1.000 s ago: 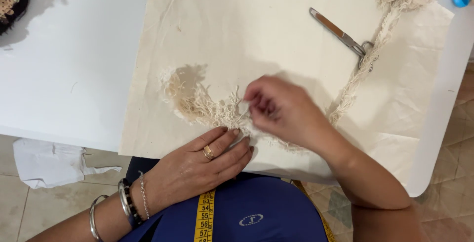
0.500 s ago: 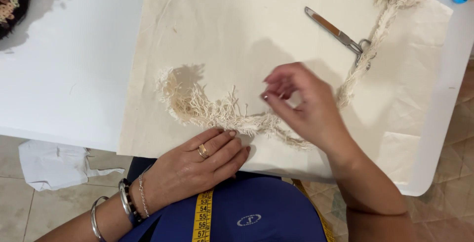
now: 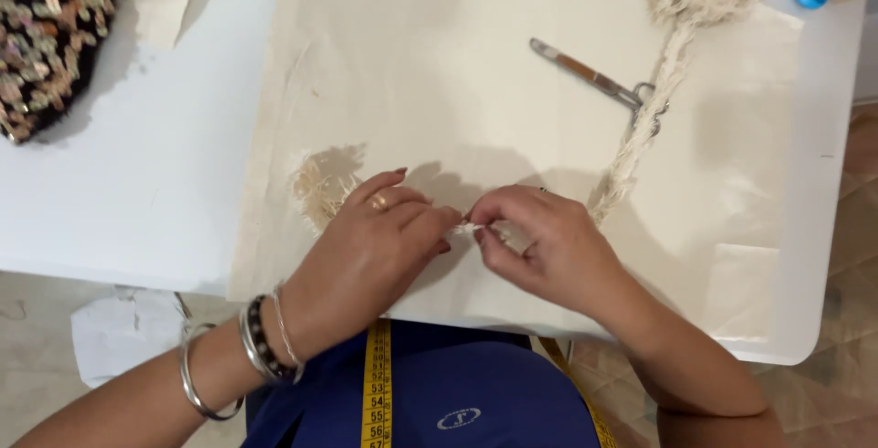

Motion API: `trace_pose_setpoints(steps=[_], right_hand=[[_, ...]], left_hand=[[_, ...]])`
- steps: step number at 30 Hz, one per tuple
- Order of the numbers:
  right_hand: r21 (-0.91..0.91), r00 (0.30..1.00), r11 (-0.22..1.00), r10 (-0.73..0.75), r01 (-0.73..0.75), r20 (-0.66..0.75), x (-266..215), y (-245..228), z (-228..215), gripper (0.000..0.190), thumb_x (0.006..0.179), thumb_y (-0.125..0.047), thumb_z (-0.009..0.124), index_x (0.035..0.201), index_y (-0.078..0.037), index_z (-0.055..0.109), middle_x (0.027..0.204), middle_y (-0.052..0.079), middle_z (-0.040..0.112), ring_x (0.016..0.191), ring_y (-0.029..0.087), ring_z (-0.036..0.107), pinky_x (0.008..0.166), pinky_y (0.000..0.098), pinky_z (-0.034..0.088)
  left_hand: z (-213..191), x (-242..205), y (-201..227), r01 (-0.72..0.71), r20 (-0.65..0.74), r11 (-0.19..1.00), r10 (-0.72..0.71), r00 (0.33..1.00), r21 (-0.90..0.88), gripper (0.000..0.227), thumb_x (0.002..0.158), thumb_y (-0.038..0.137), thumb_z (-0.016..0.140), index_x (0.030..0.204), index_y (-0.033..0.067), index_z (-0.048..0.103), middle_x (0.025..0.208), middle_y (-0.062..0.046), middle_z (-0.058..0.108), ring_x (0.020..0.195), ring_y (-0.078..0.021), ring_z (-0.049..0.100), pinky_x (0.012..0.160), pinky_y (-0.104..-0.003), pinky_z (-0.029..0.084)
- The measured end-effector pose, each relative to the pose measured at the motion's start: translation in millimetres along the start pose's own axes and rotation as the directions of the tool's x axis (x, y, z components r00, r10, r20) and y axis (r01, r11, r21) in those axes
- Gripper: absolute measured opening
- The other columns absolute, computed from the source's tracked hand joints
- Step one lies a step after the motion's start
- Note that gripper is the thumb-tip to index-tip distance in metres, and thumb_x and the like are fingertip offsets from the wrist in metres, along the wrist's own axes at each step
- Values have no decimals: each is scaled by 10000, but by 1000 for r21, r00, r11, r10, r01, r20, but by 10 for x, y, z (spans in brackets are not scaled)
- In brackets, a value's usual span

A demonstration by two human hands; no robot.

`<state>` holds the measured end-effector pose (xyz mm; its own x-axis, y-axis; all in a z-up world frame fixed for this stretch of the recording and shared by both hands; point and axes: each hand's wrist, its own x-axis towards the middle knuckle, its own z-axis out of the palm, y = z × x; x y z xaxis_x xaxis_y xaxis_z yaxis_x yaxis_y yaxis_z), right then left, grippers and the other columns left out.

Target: Trimming the edges of a lace strip with scissors and arranging it on a piece of fabric

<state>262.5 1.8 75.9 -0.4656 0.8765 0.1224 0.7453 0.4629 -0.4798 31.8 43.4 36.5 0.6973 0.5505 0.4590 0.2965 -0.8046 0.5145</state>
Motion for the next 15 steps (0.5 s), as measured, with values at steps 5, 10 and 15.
trace_pose_setpoints(steps=[5,10,15], right_hand=[[399,919,829,334,-392,209,-58,31,-267,198,1012,-162,541,1113,-113,705,781,-36,684,602,67,568,548,228,432],[488,953,832,150,-265,263,-186,215,-264,174,983,-145,628,1111,-100,736,837,-7,772,634,41,671,527,163,527],[466,983,866,162,-184,88,46,202,-309,73,894,-134,762,959,-107,778,801,92,768,804,280,772,768,393,590]], left_hand=[[-347,297,-73,531,517,782,-322,793,-326,217,964,389,660,956,195,756,610,46,658,519,-114,565,544,-306,410],[-478,348,-25,712,736,645,-333,589,-278,154,994,284,632,960,206,760,689,62,709,561,-75,602,558,-237,523],[-290,562,-64,512,668,788,-180,722,-342,334,924,362,674,1119,95,719,1021,-175,822,1077,-421,745,881,-527,580]])
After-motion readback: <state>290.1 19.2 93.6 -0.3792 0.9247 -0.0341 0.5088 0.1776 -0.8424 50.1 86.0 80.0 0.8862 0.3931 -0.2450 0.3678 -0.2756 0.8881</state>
